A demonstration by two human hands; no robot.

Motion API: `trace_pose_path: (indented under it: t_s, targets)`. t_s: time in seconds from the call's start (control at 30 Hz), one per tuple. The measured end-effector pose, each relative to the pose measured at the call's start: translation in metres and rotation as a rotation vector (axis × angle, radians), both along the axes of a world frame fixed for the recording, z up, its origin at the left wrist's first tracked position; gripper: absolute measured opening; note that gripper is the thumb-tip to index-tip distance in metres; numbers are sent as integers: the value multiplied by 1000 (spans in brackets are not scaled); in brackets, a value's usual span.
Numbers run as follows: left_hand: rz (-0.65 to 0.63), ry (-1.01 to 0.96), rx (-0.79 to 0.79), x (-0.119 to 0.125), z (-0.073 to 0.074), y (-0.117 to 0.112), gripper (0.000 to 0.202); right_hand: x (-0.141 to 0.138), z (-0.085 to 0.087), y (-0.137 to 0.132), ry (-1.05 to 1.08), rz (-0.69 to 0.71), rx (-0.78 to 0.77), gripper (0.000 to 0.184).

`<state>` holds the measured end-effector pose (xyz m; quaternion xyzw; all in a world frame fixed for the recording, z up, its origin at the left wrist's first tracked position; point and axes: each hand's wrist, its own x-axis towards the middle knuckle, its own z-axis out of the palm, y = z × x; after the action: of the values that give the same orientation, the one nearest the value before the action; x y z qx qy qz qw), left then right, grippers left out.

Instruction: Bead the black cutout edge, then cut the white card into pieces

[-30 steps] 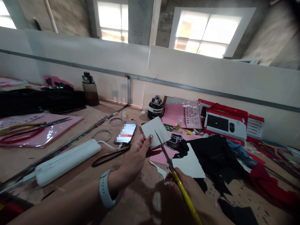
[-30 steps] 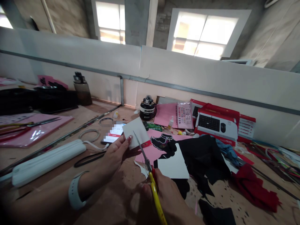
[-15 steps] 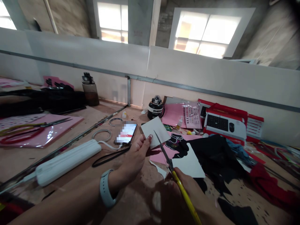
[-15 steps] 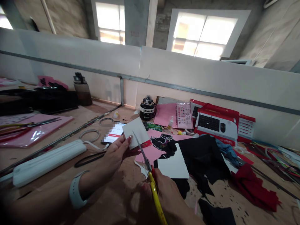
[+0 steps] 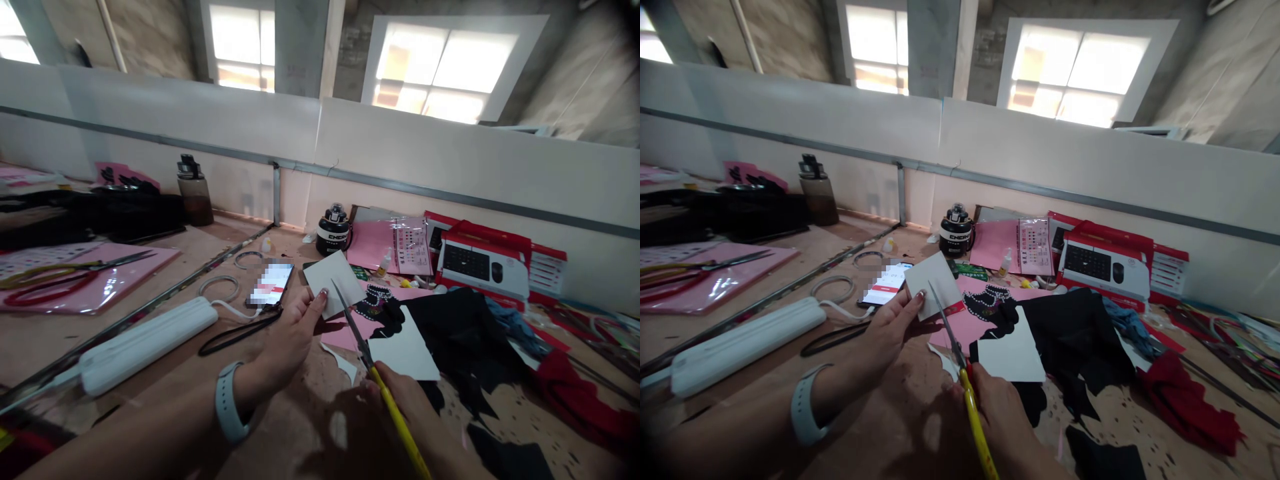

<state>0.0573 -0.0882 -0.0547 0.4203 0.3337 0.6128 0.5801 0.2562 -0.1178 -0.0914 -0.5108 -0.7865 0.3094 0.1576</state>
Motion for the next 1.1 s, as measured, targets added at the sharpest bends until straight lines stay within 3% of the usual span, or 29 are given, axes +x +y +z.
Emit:
trace_pose_path:
  t_s: [0.53, 0.9, 1.1]
  targets:
    - [-9, -5, -23, -1, -5, 4, 40, -2, 2, 0, 92, 2, -66, 53]
    - [-38, 79, 18, 1, 2, -2, 36, 4, 11, -3, 64, 63, 70, 41]
    - [-59, 88, 1, 3, 2, -5, 35, 2, 9, -4, 16, 27, 76, 47]
